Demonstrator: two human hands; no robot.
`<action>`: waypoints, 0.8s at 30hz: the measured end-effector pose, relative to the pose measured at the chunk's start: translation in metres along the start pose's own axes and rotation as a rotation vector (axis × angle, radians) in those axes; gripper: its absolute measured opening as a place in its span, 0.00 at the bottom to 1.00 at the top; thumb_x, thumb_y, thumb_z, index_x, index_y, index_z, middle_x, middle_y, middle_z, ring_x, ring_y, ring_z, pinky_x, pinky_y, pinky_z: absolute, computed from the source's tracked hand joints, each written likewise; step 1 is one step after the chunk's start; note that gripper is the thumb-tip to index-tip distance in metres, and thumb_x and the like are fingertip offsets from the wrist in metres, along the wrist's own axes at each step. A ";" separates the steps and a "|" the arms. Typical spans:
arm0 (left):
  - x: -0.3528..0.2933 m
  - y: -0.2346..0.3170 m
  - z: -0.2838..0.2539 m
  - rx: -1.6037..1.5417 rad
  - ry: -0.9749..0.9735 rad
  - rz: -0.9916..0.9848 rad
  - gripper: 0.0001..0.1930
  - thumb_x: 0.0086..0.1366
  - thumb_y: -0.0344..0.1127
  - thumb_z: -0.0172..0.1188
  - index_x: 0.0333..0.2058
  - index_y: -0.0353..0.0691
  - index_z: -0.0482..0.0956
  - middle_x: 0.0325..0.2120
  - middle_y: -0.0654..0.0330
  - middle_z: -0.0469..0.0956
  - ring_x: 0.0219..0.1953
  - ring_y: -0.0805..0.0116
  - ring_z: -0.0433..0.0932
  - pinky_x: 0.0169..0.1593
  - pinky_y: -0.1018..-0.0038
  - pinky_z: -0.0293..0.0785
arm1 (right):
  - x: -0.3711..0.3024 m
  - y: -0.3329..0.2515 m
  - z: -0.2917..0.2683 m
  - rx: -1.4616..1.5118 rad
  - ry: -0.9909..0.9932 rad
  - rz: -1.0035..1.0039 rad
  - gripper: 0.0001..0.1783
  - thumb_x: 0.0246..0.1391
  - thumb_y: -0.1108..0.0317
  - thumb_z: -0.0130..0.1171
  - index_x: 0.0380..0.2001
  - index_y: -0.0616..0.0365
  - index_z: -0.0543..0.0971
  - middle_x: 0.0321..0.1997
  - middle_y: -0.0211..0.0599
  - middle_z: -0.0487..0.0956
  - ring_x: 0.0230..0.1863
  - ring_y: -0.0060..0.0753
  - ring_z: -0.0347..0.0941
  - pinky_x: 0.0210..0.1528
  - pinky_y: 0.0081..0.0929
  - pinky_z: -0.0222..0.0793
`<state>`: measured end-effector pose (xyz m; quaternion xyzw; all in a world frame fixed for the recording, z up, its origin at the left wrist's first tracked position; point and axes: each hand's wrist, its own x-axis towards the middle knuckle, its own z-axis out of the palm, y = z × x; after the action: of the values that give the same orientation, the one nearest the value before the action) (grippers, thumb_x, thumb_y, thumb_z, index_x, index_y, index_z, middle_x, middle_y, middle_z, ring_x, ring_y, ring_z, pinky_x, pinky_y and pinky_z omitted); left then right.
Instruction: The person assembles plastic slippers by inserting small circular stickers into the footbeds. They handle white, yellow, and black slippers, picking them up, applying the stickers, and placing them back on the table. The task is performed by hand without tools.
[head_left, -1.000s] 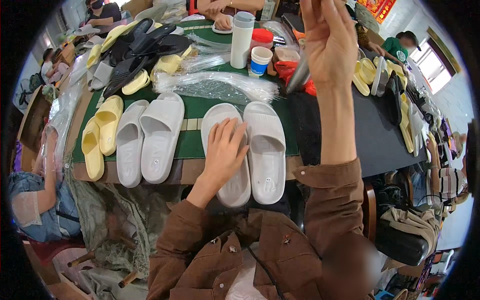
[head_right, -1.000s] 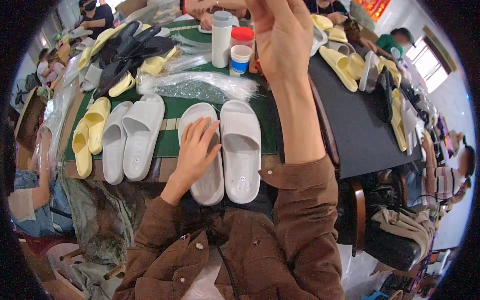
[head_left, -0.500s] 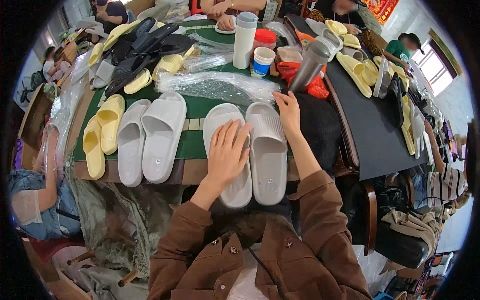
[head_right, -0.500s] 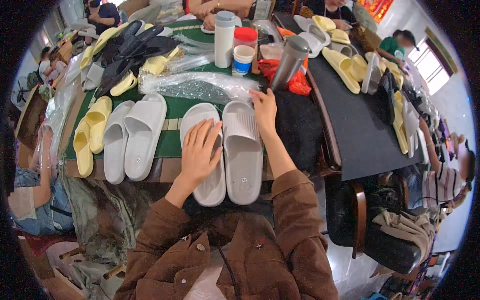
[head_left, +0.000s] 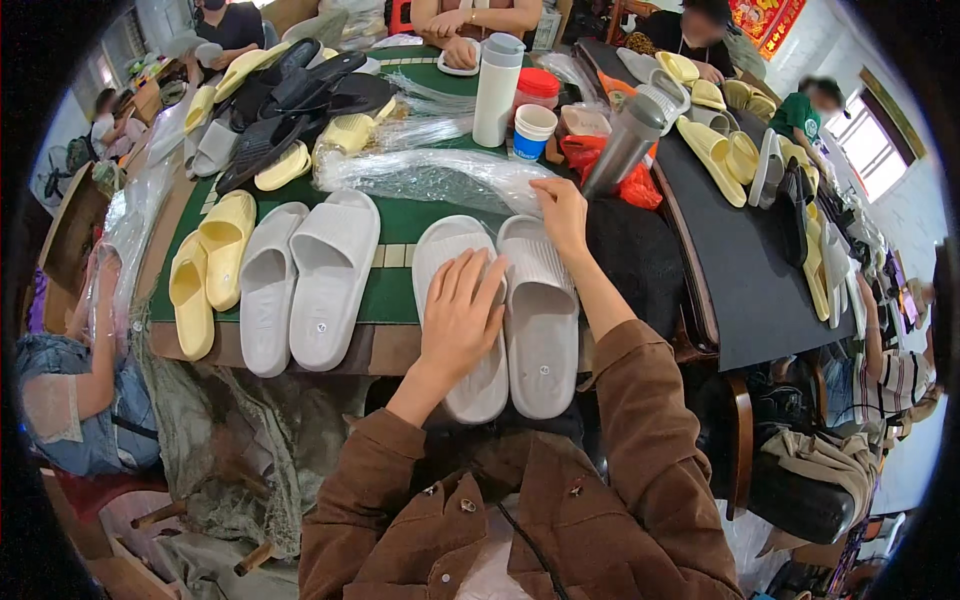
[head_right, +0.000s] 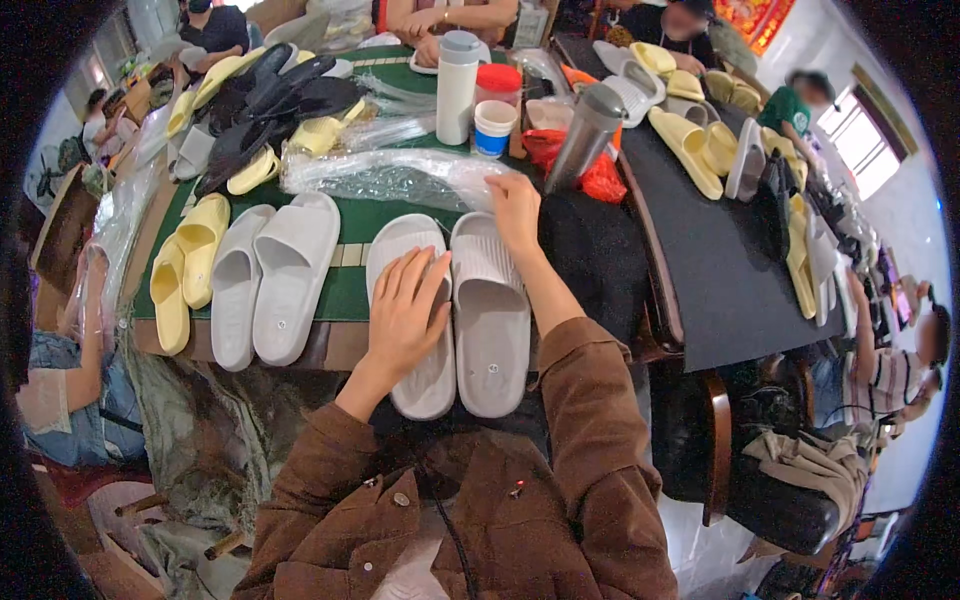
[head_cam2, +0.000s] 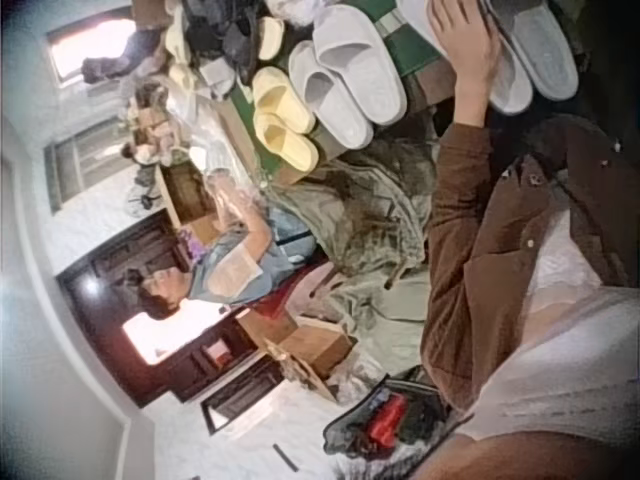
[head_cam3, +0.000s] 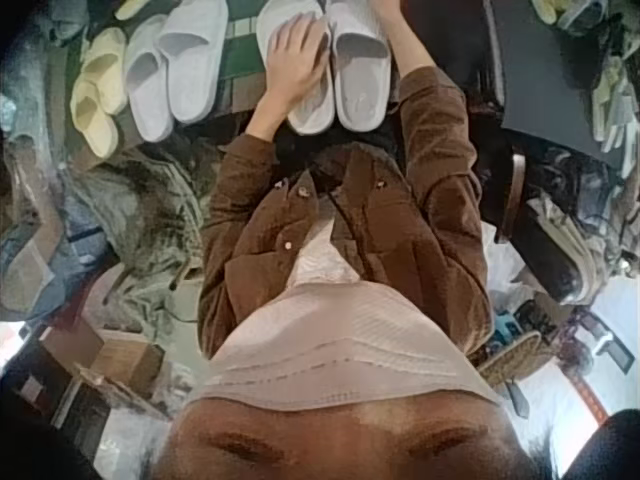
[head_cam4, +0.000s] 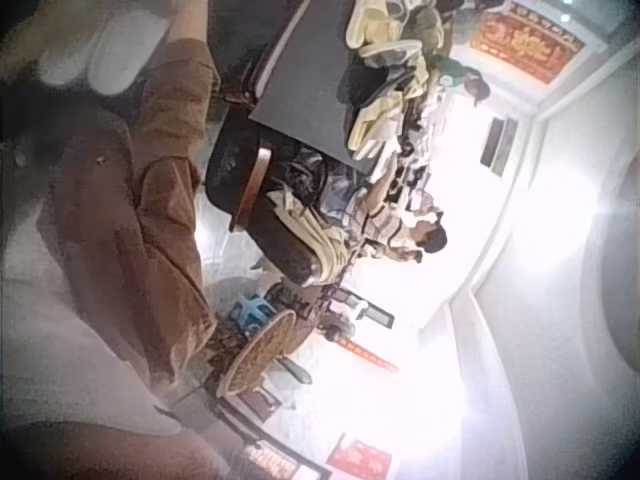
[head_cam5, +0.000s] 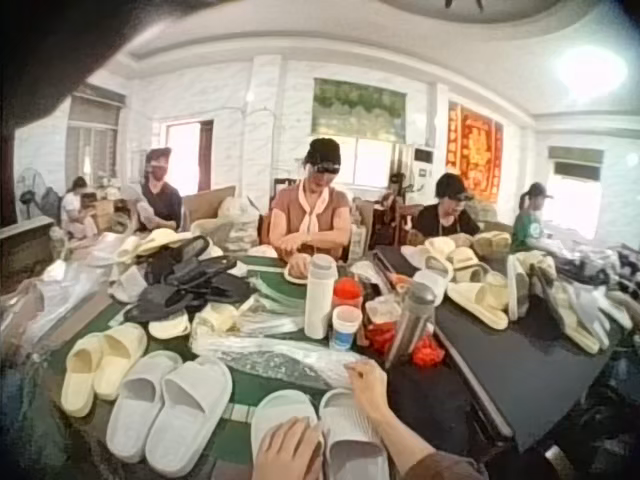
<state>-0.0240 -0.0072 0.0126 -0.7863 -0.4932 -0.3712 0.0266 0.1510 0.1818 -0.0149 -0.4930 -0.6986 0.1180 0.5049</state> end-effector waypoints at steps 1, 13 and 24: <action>-0.001 0.000 0.000 0.001 -0.002 -0.002 0.33 0.52 0.31 0.61 0.58 0.41 0.64 0.55 0.49 0.66 0.59 0.50 0.63 0.62 0.56 0.56 | 0.001 -0.001 0.001 0.026 0.001 -0.014 0.11 0.53 0.70 0.53 0.35 0.61 0.83 0.34 0.50 0.81 0.39 0.48 0.77 0.45 0.33 0.71; -0.004 -0.004 0.000 0.019 -0.015 -0.021 0.34 0.52 0.32 0.61 0.60 0.43 0.63 0.57 0.52 0.64 0.60 0.52 0.61 0.63 0.57 0.55 | -0.018 0.003 -0.008 -0.058 0.027 0.073 0.11 0.53 0.70 0.56 0.38 0.57 0.83 0.35 0.48 0.79 0.47 0.48 0.73 0.49 0.36 0.68; -0.003 -0.003 0.000 0.021 -0.038 -0.028 0.34 0.53 0.33 0.61 0.60 0.43 0.64 0.57 0.52 0.64 0.61 0.53 0.61 0.63 0.57 0.54 | -0.012 -0.022 -0.014 0.080 -0.071 0.213 0.10 0.51 0.68 0.60 0.35 0.62 0.82 0.32 0.45 0.80 0.35 0.39 0.77 0.38 0.31 0.70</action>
<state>-0.0269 -0.0085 0.0098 -0.7860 -0.5083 -0.3514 0.0203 0.1498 0.1568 -0.0005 -0.5394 -0.6547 0.2159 0.4835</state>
